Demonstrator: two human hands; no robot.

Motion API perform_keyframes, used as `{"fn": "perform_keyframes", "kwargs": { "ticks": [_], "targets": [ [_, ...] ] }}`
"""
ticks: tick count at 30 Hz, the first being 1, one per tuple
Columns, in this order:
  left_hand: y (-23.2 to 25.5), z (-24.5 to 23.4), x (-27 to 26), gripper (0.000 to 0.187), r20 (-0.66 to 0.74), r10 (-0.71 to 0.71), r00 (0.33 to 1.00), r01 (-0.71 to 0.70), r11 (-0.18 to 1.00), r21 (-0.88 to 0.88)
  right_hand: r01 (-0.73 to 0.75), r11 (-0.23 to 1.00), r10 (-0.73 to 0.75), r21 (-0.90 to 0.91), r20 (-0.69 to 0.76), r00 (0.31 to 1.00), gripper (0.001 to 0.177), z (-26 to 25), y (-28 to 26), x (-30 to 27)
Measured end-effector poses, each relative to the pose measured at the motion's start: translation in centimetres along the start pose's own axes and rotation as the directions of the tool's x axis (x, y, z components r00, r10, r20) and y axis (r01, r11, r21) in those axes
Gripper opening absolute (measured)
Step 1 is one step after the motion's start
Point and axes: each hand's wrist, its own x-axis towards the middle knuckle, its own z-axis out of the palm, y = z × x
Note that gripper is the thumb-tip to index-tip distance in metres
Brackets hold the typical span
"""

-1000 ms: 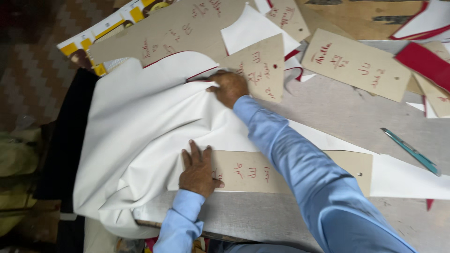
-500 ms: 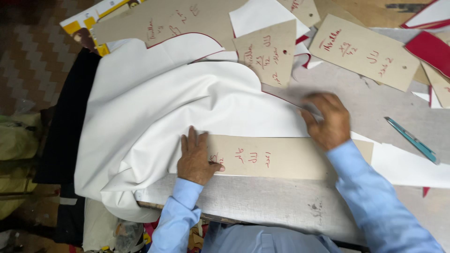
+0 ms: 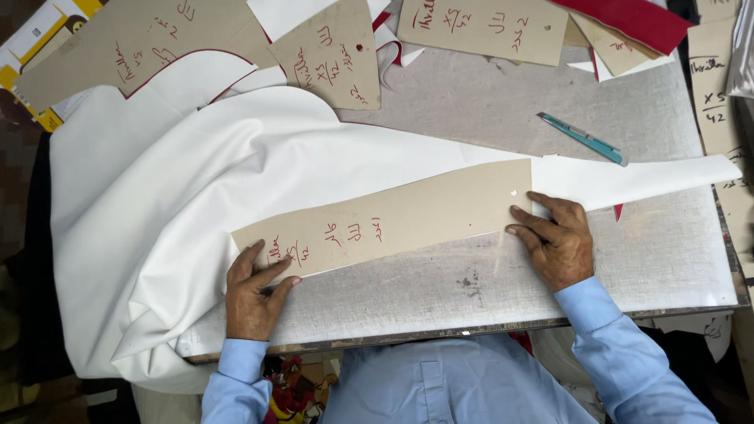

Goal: The person places paper patterns on white fabric, aligns them, and uses a utility knife to cut along the pattern edges. They handle multiple pattern pieces and fabric sections, removing cut pieces and repositioning the fabric as needed.

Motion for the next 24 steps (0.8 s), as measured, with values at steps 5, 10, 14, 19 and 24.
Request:
{"fn": "perform_keyframes", "kwargs": {
  "ticks": [5,10,14,19,24],
  "targets": [
    [-0.4,1.4,-1.2,0.036,-0.046,0.046,0.998,-0.046,0.999,-0.007,-0.025,0.997,0.023,0.067,0.037,0.999,0.034,-0.2,-0.2,-0.1],
    [-0.2,2.6,-1.2,0.034,-0.072,-0.003,0.997,0.003,1.000,-0.004,-0.024,0.997,0.020,0.071,0.044,0.999,0.034,-0.2,0.2,0.0],
    [-0.4,2.9,-1.4,0.029,-0.067,0.026,0.997,-0.027,1.000,-0.013,-0.009,0.998,0.008,0.063,0.014,1.000,0.032,0.3,0.4,-0.2],
    [-0.6,3.2,-1.3,0.025,-0.029,0.024,0.999,-0.023,0.999,0.034,-0.024,0.997,0.024,0.080,0.006,1.000,0.031,0.2,0.7,-0.5],
    [-0.6,3.2,-1.4,0.022,-0.038,0.010,0.999,-0.009,1.000,0.020,-0.018,0.996,0.018,0.082,-0.003,1.000,0.030,0.1,0.7,-0.2]
  ]
}}
